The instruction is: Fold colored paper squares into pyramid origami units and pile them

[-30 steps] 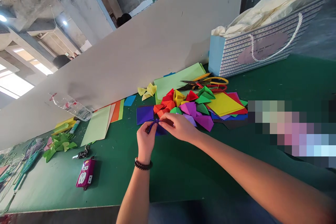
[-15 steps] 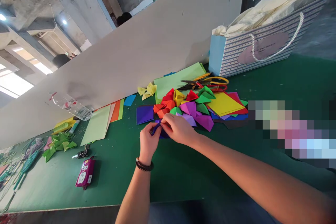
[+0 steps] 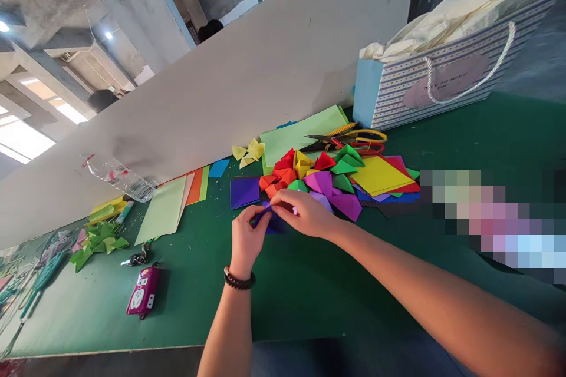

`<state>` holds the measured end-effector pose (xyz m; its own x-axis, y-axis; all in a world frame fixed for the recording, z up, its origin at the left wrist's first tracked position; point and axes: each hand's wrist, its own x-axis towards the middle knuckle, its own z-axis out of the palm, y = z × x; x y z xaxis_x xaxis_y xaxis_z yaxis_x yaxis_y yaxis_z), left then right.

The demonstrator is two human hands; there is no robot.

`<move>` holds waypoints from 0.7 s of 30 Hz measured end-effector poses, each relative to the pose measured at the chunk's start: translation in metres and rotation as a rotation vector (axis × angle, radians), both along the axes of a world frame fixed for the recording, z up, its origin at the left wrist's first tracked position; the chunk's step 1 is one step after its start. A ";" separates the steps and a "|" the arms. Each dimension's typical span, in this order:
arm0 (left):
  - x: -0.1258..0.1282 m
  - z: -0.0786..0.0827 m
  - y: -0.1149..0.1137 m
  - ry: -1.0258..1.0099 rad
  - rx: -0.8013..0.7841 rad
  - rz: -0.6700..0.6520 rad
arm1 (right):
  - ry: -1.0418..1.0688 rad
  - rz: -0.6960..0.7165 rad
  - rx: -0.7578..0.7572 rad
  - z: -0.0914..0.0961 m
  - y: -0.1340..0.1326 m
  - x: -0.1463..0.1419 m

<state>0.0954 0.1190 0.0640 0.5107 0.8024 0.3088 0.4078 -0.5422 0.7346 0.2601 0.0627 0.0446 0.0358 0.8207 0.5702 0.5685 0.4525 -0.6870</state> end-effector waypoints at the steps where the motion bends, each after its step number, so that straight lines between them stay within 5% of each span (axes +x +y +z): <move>1: 0.000 0.000 -0.001 0.003 0.012 -0.003 | 0.003 -0.003 0.007 0.000 0.000 0.000; 21: 0.000 -0.003 -0.002 0.073 0.126 -0.002 | -0.114 -0.066 -0.004 -0.006 0.001 -0.002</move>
<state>0.0952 0.1168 0.0614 0.5370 0.7588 0.3686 0.4567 -0.6288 0.6292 0.2582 0.0639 0.0386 0.0251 0.8208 0.5707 0.6715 0.4091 -0.6178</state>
